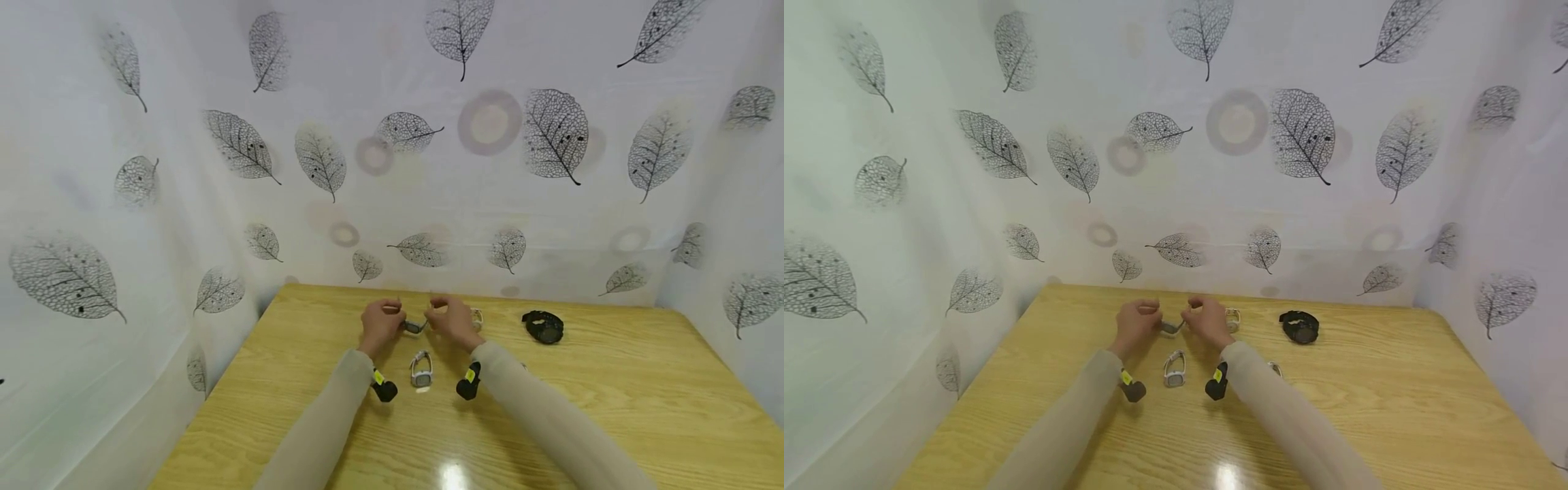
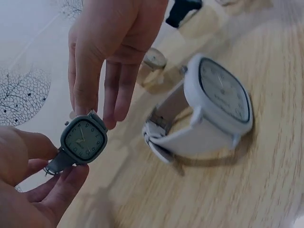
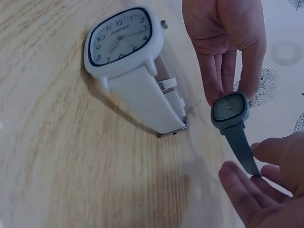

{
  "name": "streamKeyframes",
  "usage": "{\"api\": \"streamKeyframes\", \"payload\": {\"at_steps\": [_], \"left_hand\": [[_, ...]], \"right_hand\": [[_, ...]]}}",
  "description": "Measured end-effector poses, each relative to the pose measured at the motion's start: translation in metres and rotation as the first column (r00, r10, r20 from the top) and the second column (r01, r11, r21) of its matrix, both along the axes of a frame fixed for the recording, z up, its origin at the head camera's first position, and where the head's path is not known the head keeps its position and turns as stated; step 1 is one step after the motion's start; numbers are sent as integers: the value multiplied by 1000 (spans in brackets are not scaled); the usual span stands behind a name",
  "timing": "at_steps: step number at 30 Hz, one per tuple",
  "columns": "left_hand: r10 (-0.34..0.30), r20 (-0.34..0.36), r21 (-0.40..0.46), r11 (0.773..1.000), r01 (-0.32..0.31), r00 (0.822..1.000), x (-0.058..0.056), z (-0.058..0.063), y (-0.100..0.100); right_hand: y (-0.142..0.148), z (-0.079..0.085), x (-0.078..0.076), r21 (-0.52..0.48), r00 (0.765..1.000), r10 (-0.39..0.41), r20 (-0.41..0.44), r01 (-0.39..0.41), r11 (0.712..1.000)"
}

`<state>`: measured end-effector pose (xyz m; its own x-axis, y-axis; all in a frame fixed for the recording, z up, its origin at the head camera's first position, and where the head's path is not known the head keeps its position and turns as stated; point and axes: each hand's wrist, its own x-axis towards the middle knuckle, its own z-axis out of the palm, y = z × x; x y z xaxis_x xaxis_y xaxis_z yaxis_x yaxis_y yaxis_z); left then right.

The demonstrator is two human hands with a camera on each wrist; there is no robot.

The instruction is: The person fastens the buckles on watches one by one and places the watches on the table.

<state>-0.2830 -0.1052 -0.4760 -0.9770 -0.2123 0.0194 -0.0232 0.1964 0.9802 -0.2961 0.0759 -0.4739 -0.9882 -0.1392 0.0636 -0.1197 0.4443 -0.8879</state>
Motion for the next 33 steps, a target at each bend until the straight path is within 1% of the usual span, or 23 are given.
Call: {"api": "streamKeyframes", "payload": {"at_steps": [2, 4, 5, 8, 11, 17, 22, 28, 33], "left_hand": [[-29, -27, 52, 998, 30, 999, -1, 3, 1], [-51, -46, 93, 994, 55, 998, 0, 6, 3], [-59, -56, 106, 992, 65, 997, -1, 7, 4], [-79, -75, 162, 983, 91, 994, 1, 10, 6], [-99, -105, 196, 973, 118, 990, 2, 12, 7], [-133, -164, 198, 966, 165, 977, 7, 12, 10], [-149, -205, 200, 961, 191, 967, 13, 14, 11], [-151, -258, 168, 966, 199, 954, 16, 16, 13], [-144, -314, 161, 966, 202, 938, 18, 17, 15]], "right_hand": [[2, 3, 1, -34, 1000, 5, -15, -6, 999], [5, 5, 1, -113, 1000, 29, -12, -30, 993], [6, 7, 2, -132, 999, 36, -20, -38, 991], [10, 10, 3, -163, 998, 47, -43, -54, 985], [14, 12, 3, -186, 997, 58, -56, -67, 980], [21, 16, 5, -218, 993, 72, -96, -92, 972], [25, 19, 6, -240, 987, 39, -159, -77, 968], [27, 21, 9, -249, 982, 18, -189, -65, 966], [26, 22, 16, -247, 982, 16, -188, -63, 967]]}}
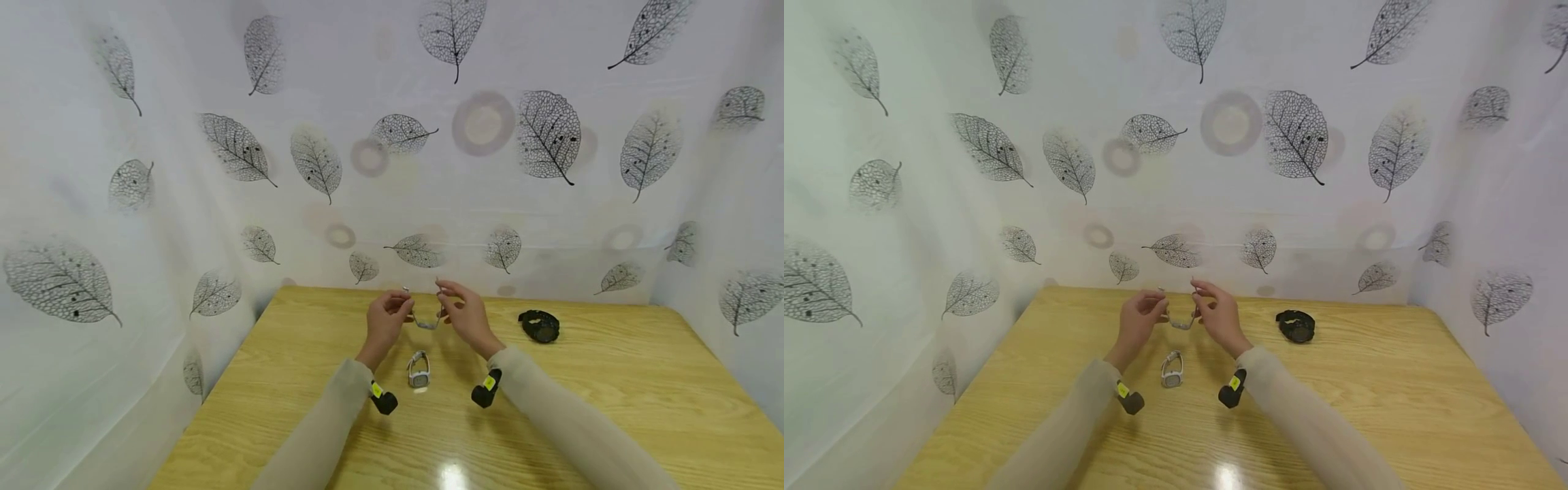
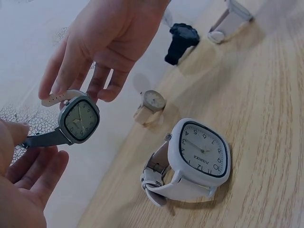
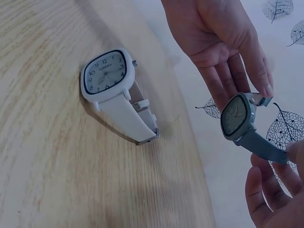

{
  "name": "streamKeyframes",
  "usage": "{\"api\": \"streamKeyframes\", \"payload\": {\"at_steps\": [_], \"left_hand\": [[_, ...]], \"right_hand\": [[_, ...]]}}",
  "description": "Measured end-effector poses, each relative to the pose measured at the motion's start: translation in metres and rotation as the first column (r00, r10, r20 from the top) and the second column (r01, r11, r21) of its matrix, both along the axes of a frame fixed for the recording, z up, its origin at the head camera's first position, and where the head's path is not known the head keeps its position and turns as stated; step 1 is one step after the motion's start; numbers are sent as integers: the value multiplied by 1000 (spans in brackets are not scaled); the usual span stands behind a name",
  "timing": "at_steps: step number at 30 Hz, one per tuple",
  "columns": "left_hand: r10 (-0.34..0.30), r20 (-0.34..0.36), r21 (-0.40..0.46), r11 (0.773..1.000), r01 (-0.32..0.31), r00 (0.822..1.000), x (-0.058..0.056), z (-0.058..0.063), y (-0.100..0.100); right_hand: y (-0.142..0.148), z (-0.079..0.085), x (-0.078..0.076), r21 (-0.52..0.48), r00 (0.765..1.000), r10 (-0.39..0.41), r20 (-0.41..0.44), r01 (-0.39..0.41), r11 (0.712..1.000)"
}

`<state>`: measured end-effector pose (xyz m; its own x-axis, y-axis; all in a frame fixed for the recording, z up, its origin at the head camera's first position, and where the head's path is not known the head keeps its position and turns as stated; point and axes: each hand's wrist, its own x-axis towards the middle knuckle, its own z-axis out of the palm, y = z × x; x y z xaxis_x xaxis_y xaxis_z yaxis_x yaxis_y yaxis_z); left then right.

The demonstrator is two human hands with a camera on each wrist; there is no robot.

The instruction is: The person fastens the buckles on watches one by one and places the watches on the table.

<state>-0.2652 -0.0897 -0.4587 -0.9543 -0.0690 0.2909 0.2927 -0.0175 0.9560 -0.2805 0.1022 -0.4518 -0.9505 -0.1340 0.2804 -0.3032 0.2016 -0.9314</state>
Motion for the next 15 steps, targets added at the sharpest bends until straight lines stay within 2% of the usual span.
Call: {"api": "streamKeyframes", "payload": {"at_steps": [5, 15], "left_hand": [[-15, -6, 38, 999, 16, 1000, 2, 1, 0], [-66, 102, 119, 991, 54, 993, 0, -2, -6]], "right_hand": [[-2, 0, 6, 27, 1000, 20, -11, -20, 999], [-2, -2, 12, 43, 999, 38, 6, -38, 998]]}}
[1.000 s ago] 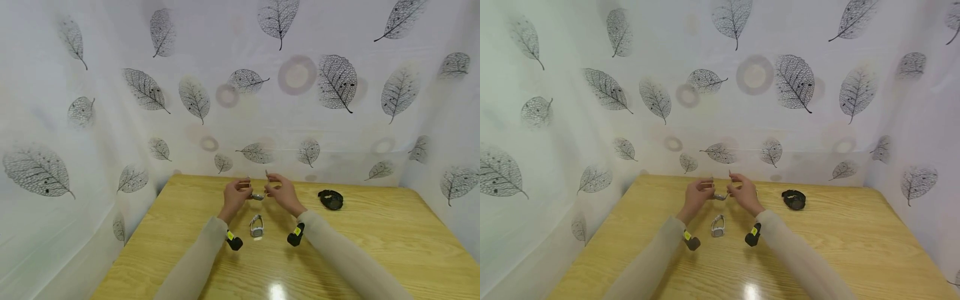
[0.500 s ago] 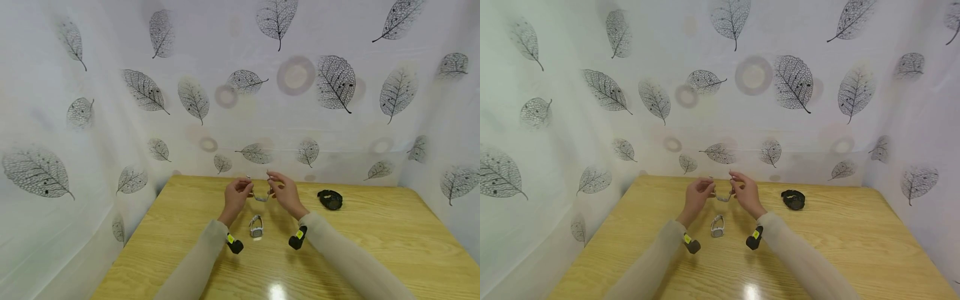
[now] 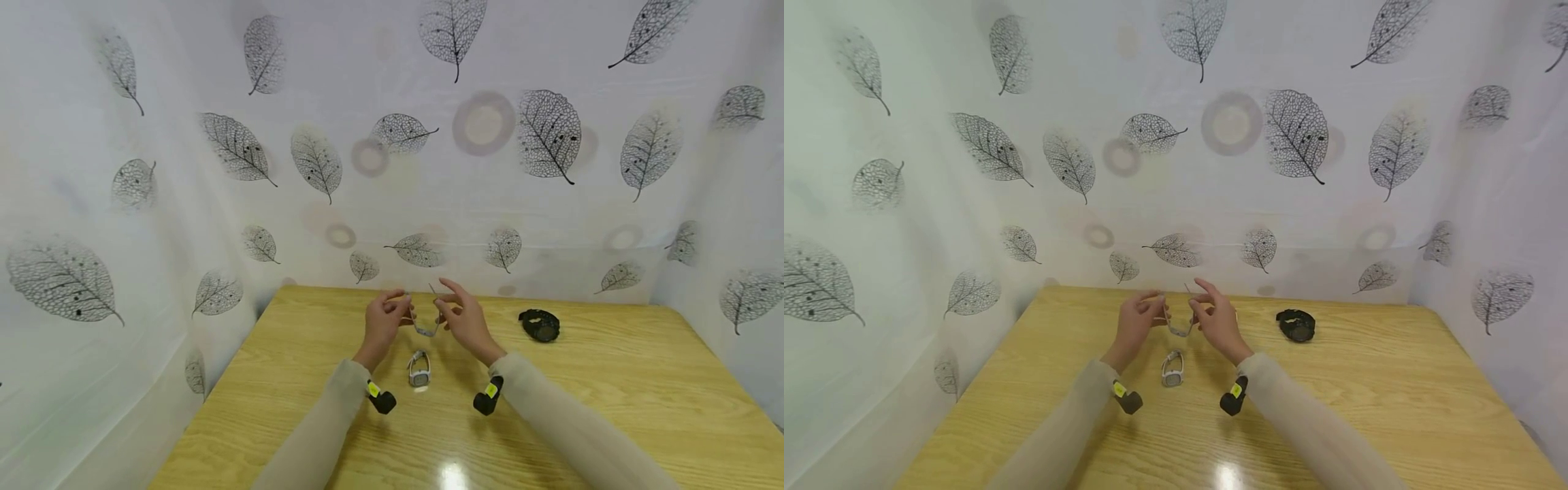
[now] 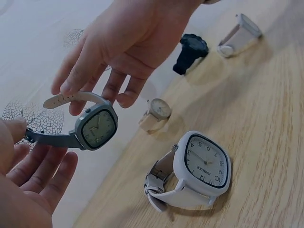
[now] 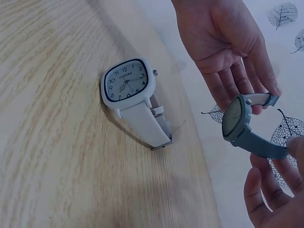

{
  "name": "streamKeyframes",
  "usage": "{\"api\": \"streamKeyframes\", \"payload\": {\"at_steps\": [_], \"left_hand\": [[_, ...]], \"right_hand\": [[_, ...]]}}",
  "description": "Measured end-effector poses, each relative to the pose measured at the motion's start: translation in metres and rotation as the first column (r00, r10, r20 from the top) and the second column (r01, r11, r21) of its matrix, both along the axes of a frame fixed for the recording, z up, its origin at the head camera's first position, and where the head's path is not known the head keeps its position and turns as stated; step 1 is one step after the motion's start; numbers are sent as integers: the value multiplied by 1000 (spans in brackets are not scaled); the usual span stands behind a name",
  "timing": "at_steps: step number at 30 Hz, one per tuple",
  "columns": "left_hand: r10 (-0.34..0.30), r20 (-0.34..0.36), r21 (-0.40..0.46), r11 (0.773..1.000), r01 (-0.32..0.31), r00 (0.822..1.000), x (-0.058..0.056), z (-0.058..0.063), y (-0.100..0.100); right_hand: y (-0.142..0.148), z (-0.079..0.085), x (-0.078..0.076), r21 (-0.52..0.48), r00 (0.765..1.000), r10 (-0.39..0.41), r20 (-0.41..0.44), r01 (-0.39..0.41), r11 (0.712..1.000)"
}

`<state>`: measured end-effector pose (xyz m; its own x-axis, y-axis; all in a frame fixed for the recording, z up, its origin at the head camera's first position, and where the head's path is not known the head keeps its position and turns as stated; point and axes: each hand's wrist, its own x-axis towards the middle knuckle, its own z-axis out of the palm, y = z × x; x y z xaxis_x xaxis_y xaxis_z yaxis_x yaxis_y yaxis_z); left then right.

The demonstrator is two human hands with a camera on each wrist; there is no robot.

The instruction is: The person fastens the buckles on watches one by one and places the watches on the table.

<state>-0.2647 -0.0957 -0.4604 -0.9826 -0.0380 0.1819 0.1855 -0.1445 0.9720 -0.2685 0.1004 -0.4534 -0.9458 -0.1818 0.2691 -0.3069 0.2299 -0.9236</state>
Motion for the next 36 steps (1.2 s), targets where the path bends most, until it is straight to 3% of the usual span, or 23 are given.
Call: {"api": "streamKeyframes", "payload": {"at_steps": [9, 18, 30, 36], "left_hand": [[-38, 14, 9, 999, 37, 999, 1, -4, -4], [-123, -13, 27, 992, 123, 992, 2, -2, -12], [-240, -22, -117, 965, 236, 971, 7, 1, -19], [-244, -34, -169, 957, 235, 969, 8, 0, -18]], "right_hand": [[5, -5, 0, -35, 999, 14, 48, -13, 999], [14, -1, 1, -72, 989, 102, 104, -95, 993], [18, 1, 0, 23, 976, 201, 83, -204, 979], [16, 3, 3, 102, 976, 210, 56, -215, 971]]}}
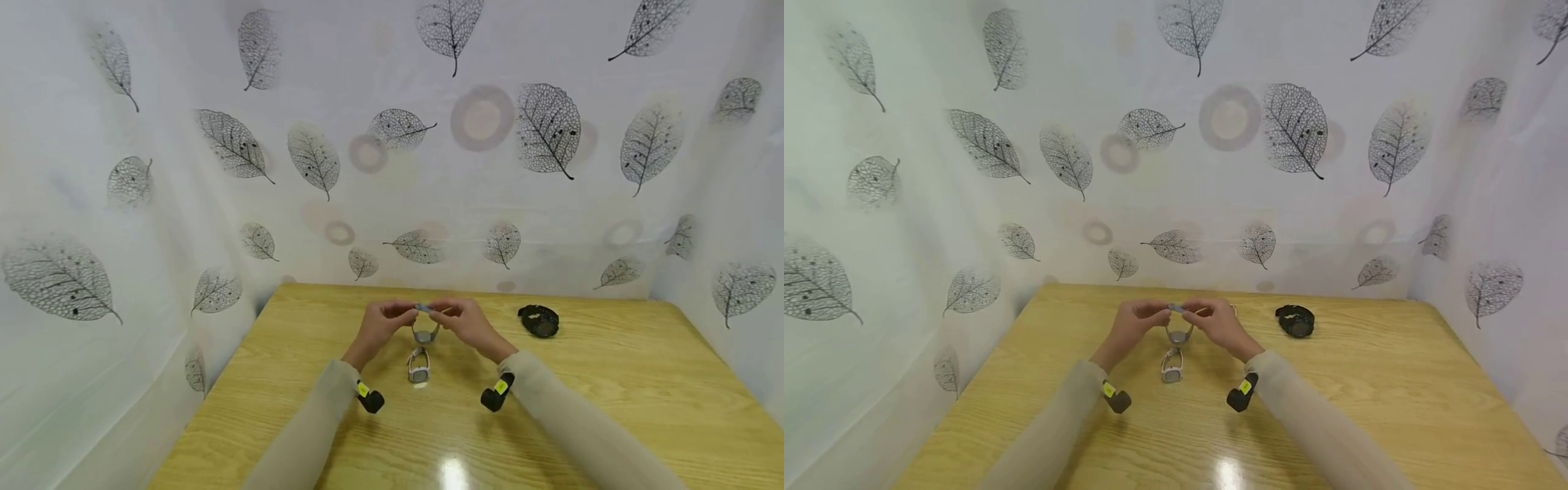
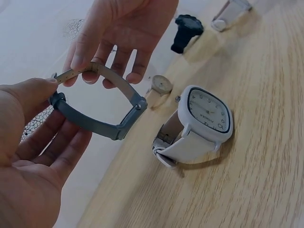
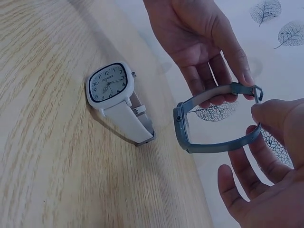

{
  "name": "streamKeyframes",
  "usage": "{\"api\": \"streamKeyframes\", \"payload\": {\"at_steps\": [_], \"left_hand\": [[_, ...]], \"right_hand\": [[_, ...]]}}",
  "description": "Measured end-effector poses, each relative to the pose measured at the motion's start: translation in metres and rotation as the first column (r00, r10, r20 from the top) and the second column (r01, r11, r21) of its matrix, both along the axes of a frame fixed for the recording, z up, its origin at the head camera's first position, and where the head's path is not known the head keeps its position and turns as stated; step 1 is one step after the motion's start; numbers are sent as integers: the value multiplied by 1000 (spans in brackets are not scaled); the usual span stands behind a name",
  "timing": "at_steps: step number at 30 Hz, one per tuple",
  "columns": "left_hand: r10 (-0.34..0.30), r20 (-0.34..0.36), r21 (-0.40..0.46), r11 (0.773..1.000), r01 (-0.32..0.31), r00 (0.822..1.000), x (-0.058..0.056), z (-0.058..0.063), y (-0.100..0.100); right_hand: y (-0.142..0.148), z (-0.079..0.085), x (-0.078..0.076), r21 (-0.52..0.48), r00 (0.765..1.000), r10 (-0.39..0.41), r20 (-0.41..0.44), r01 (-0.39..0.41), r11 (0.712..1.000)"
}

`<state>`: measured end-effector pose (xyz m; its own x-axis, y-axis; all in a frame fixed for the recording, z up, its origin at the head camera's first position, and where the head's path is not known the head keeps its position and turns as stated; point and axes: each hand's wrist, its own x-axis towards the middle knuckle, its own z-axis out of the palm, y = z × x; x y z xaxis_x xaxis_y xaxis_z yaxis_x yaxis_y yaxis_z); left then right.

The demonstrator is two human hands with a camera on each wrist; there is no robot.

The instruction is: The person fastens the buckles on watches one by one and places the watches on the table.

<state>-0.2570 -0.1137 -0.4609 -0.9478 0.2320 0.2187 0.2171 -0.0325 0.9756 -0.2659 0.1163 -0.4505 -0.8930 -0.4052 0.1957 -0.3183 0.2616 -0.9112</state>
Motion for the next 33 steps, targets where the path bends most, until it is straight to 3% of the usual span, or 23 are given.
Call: {"api": "streamKeyframes", "payload": {"at_steps": [18, 24, 29, 33], "left_hand": [[-15, 19, -26, 1000, 16, 1000, -2, -1, 2], [-3, 0, -56, 998, 3, 1000, -1, 1, 5], [11, 5, -27, 1000, -11, 1000, -2, 3, 8], [16, 20, -1, 1000, -16, 1000, -3, 4, 9]], "right_hand": [[-6, 1, 3, 6, 999, -13, -36, 13, 1000], [-9, 16, 13, 1, 1000, -19, -12, 19, 1000], [-9, 32, 23, -10, 1000, -5, -14, 5, 1000], [-7, 16, 12, -21, 1000, -4, -4, 3, 1000]]}}
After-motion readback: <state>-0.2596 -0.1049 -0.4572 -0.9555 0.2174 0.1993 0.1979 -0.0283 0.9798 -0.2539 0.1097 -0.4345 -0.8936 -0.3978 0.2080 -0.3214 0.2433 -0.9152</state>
